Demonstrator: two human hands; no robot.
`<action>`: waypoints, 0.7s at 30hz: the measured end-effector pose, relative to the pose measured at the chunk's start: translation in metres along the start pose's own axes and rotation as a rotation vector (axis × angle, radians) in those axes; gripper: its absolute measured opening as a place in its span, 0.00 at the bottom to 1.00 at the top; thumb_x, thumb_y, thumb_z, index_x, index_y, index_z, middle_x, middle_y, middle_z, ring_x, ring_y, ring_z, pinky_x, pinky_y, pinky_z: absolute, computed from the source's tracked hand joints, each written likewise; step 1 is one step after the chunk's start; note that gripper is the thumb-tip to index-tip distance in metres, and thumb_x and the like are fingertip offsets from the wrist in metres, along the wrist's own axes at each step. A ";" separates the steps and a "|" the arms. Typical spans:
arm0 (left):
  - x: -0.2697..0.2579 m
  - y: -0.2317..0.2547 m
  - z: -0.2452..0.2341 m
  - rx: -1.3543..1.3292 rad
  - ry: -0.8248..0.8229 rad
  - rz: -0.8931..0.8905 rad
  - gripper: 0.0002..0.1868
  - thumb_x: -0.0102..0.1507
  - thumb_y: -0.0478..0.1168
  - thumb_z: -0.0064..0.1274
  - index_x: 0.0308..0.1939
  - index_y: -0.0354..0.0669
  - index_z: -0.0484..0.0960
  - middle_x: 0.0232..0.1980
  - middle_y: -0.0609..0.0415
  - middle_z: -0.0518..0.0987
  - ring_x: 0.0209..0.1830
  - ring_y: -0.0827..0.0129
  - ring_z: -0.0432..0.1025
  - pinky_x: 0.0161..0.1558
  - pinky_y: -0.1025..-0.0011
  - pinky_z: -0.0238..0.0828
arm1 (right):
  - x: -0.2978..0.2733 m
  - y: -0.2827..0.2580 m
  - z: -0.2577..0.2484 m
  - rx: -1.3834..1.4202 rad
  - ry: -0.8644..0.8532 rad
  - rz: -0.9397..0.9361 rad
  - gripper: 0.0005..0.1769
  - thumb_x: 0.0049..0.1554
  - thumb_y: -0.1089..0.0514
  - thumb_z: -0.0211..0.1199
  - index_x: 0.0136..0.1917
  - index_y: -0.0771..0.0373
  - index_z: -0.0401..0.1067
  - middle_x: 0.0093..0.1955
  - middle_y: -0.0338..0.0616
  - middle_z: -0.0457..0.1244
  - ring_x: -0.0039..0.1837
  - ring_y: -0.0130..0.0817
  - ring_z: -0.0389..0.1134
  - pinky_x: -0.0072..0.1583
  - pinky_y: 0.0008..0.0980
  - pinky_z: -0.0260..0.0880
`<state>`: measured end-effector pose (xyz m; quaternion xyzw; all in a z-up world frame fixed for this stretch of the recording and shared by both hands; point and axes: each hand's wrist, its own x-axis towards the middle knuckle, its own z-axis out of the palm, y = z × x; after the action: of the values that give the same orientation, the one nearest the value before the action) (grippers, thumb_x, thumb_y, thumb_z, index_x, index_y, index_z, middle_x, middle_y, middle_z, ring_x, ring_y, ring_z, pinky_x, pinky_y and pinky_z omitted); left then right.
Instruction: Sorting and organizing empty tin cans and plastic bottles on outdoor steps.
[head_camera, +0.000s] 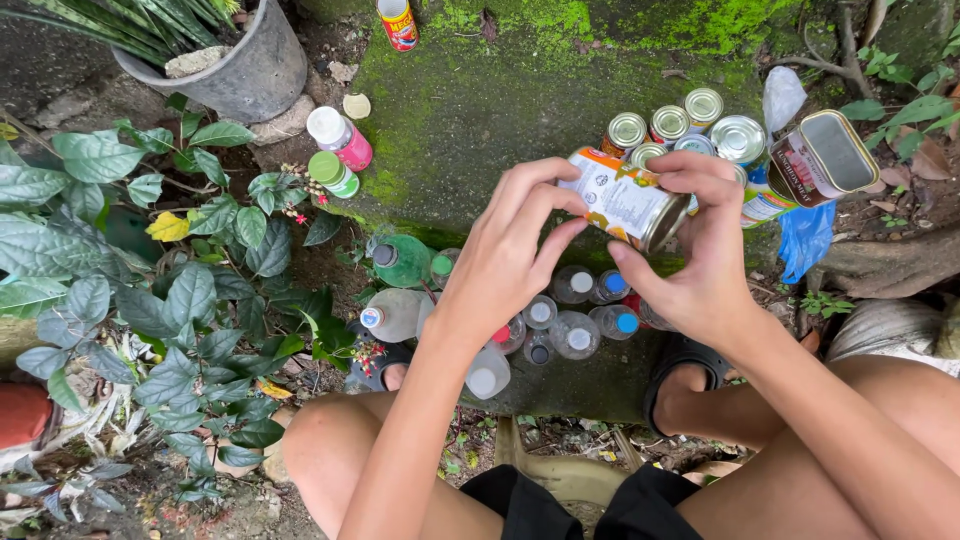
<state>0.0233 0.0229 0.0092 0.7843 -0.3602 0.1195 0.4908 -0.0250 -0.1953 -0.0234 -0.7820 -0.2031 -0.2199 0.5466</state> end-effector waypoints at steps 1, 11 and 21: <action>-0.001 -0.001 0.002 0.003 0.001 -0.001 0.12 0.66 0.32 0.61 0.50 0.39 0.75 0.63 0.50 0.73 0.65 0.52 0.70 0.65 0.58 0.70 | 0.002 0.000 0.000 0.002 -0.001 -0.001 0.36 0.56 0.71 0.65 0.72 0.62 0.52 0.70 0.51 0.48 0.74 0.36 0.55 0.74 0.35 0.67; -0.006 -0.007 0.028 -0.548 0.064 -0.190 0.41 0.62 0.35 0.69 0.74 0.41 0.59 0.77 0.46 0.62 0.79 0.61 0.60 0.75 0.64 0.60 | 0.004 -0.007 -0.009 0.376 0.063 0.436 0.23 0.65 0.61 0.63 0.69 0.65 0.58 0.59 0.48 0.61 0.59 0.28 0.62 0.62 0.28 0.65; -0.007 -0.014 0.026 -0.777 0.026 -0.340 0.44 0.60 0.34 0.70 0.76 0.39 0.64 0.71 0.51 0.72 0.74 0.68 0.67 0.77 0.63 0.65 | 0.014 -0.029 -0.009 -0.231 -0.074 -0.024 0.20 0.58 0.68 0.71 0.61 0.65 0.68 0.62 0.49 0.62 0.59 0.36 0.67 0.56 0.29 0.71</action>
<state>0.0234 0.0072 -0.0171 0.5875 -0.2378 -0.0981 0.7673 -0.0306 -0.1931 0.0093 -0.8450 -0.2056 -0.2192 0.4423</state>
